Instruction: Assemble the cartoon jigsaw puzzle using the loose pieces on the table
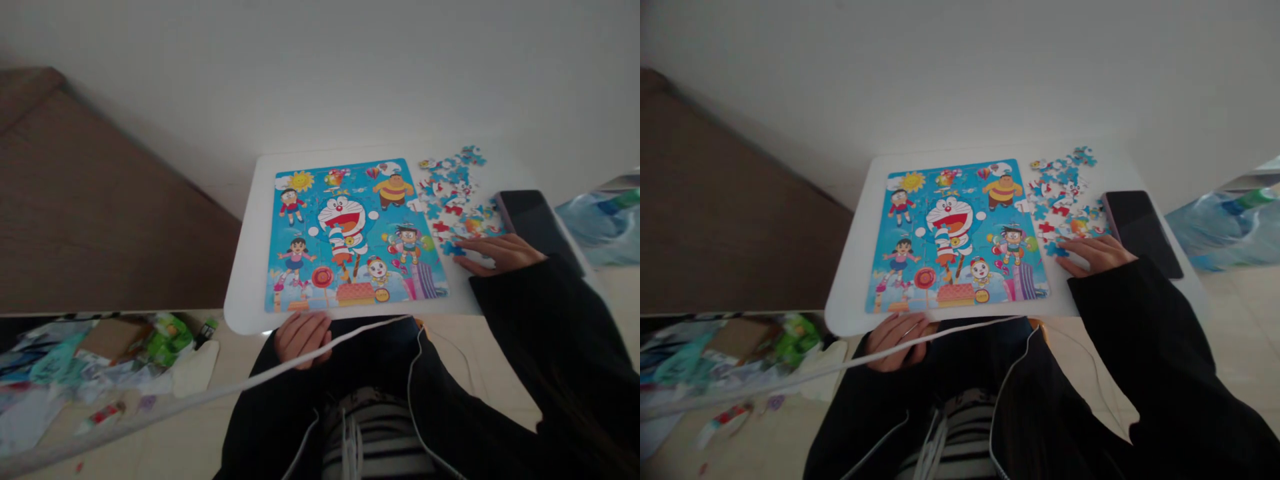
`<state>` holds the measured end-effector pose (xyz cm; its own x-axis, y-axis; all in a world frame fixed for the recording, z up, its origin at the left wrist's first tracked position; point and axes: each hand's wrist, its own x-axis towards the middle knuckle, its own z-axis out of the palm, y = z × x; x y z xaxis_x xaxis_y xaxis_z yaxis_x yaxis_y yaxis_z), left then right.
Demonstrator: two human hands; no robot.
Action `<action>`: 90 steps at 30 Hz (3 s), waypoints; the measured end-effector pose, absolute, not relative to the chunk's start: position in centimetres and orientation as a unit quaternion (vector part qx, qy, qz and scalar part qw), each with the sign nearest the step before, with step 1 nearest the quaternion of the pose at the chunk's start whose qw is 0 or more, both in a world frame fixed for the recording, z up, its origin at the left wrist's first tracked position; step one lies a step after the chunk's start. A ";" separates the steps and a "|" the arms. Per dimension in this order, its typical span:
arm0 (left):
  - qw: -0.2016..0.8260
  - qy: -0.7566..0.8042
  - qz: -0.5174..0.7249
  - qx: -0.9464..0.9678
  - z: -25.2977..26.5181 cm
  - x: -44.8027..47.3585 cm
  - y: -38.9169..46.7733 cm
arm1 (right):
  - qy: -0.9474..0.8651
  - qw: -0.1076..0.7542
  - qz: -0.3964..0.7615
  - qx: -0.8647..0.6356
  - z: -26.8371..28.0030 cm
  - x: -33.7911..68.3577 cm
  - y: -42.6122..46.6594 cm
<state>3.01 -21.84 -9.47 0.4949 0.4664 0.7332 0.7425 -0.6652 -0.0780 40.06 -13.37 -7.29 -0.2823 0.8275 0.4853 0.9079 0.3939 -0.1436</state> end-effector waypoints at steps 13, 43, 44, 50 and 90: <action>0.203 -0.378 -0.347 -0.834 -9.6 2.2 -22.3 | -0.786 0.244 -0.082 -0.563 -7.2 39.6 -13.7; 0.198 -0.343 -0.378 -0.837 -10.0 3.9 -18.1 | -0.802 0.121 -0.016 -0.585 -3.3 41.4 -6.5; 0.199 -0.344 -0.378 -0.836 -10.1 4.0 -18.1 | -0.805 0.085 -0.001 -0.588 -3.2 40.3 -5.1; 0.201 -0.347 -0.366 -0.840 -10.3 3.1 -18.8 | -0.807 -0.102 0.025 -0.581 -3.5 36.3 0.4; 0.194 -0.426 -0.407 -0.784 -10.9 1.4 -20.1 | -0.870 0.345 0.247 -0.252 -7.6 20.0 -11.4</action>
<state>1.41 -20.08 -10.90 0.3054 0.5107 0.8037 0.8269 -0.5607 0.0421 20.05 -11.43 -7.55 -0.6345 0.6093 0.4755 0.2681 0.7506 -0.6039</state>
